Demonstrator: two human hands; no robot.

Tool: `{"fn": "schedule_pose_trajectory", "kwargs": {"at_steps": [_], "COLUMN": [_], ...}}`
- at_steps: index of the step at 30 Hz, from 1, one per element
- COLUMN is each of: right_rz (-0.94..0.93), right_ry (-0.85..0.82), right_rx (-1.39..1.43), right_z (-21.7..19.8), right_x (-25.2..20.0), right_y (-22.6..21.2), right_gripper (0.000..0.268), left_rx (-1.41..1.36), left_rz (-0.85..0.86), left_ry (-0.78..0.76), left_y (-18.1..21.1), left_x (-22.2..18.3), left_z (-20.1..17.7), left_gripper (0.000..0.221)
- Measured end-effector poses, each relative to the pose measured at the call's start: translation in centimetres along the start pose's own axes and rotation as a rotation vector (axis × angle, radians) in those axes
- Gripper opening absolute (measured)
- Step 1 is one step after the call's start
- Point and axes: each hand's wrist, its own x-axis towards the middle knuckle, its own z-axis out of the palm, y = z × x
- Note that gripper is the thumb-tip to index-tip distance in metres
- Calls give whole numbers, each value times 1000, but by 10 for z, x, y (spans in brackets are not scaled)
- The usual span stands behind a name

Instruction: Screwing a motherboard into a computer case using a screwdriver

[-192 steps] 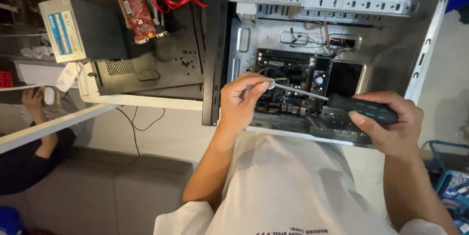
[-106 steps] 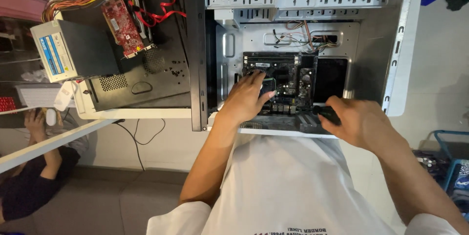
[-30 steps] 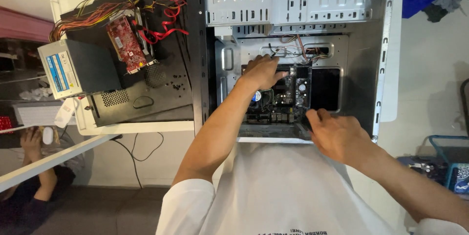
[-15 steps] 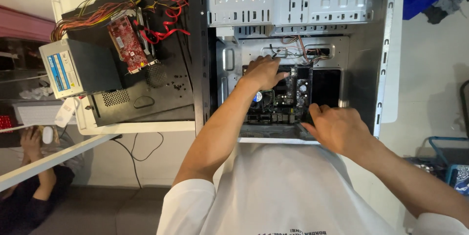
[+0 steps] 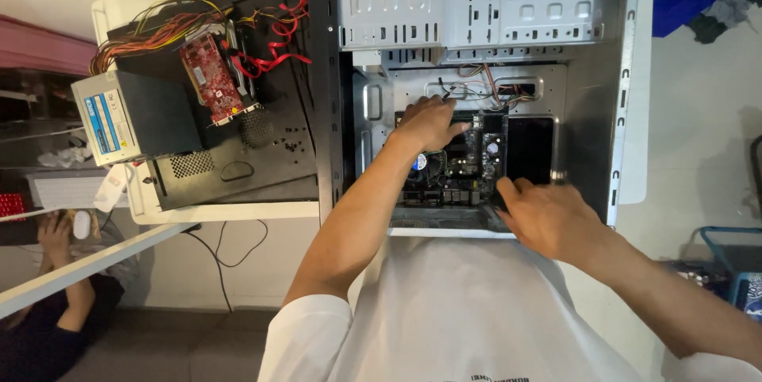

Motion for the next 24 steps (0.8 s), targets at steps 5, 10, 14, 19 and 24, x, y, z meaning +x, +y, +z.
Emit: {"fn": "schedule_pose_trajectory", "kwargs": {"at_steps": [5,10,14,19,24], "right_rz": [28,-10,28,-12,-31], "right_ry": [17,48,26,47,25], "right_rx": [3,3,-18,-12,15], "right_z": [2,12,4,4,0], "right_x": [2,4,2,3,0], "right_y": [7,9,4,6,5], "right_gripper": [43,46,44,42,44], "left_rx": [22,17,1,10,-2], "left_rz": [-16,-7,-13,-15,-14], "left_ry": [-5,-7,-23,-34,-25], "left_y": [0,2,0,0,2], "left_x": [0,-1,-1,1,-2], "left_z": [0,-3,0,0,-2], "left_gripper": [68,68,69,69,69]}}
